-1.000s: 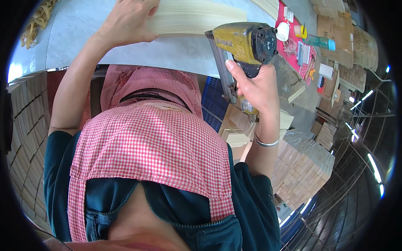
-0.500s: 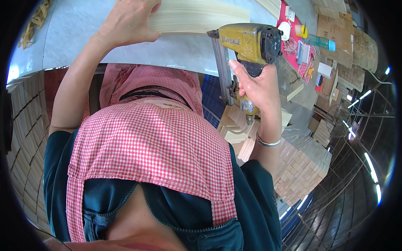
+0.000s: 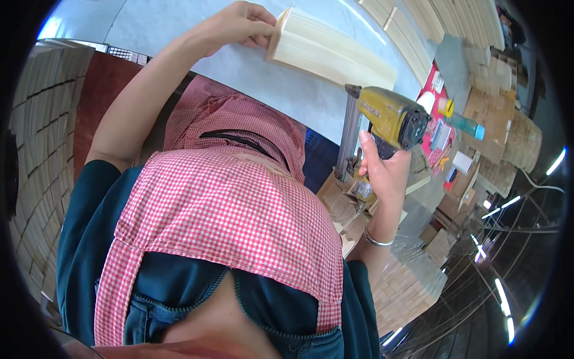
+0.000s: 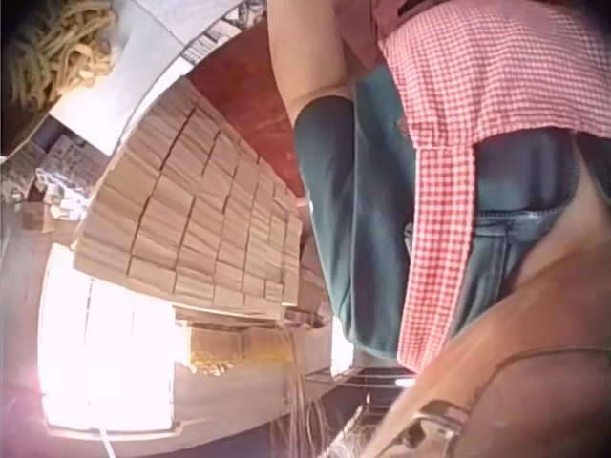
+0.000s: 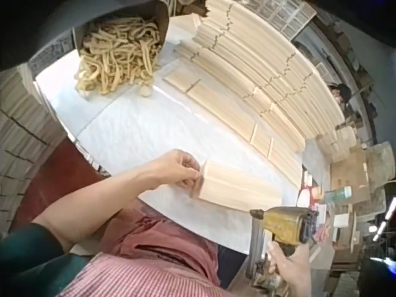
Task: Assembling wooden boxes by gluing components and securing them with a pneumatic nail gun.
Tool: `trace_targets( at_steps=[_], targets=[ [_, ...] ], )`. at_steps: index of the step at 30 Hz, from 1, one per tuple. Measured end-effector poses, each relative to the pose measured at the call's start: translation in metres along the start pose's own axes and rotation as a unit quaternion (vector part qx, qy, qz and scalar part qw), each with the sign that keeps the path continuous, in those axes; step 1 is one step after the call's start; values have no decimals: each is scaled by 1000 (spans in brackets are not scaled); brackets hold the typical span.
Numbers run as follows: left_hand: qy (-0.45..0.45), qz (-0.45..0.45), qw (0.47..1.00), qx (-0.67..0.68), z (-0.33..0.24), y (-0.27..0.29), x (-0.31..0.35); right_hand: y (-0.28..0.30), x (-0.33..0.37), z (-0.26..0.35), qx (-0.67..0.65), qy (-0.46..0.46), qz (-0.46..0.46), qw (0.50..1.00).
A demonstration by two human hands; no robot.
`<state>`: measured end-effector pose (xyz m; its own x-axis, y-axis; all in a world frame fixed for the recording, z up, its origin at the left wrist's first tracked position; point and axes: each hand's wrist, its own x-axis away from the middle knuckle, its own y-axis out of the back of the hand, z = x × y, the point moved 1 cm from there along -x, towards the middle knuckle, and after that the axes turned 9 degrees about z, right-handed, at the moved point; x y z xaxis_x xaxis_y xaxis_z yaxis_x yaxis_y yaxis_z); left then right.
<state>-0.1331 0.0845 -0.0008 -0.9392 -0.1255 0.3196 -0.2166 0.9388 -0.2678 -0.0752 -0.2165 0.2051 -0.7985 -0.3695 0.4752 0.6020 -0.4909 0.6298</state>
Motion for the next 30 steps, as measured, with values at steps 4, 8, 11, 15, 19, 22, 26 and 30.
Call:
trace_targets(
  at_steps=[4,8,11,15,19,22,26,30],
  targets=[
    [-22,-7,998,-57,-19,-4,-4,0,1,-1,1,4,3,1000],
    [-111,-40,965,-234,-34,-4,-11,1,0,-2,0,5,7,1000],
    [-169,-61,915,-362,-41,-1,-13,1,0,-2,0,-3,0,1000],
    [-166,-56,909,-377,-40,20,-37,1,-1,-4,17,1,-5,1000],
    [-163,-46,903,-396,-37,31,-49,1,-2,-5,26,0,-7,1000],
    [-159,-37,897,-411,-36,35,-52,1,-2,-6,27,-1,-7,1000],
    [-153,-23,888,-434,-36,38,-51,2,-1,-8,25,-11,-20,999],
    [-226,88,903,-355,-54,2,10,8,-4,-13,4,-24,-10,1000]
  ],
)
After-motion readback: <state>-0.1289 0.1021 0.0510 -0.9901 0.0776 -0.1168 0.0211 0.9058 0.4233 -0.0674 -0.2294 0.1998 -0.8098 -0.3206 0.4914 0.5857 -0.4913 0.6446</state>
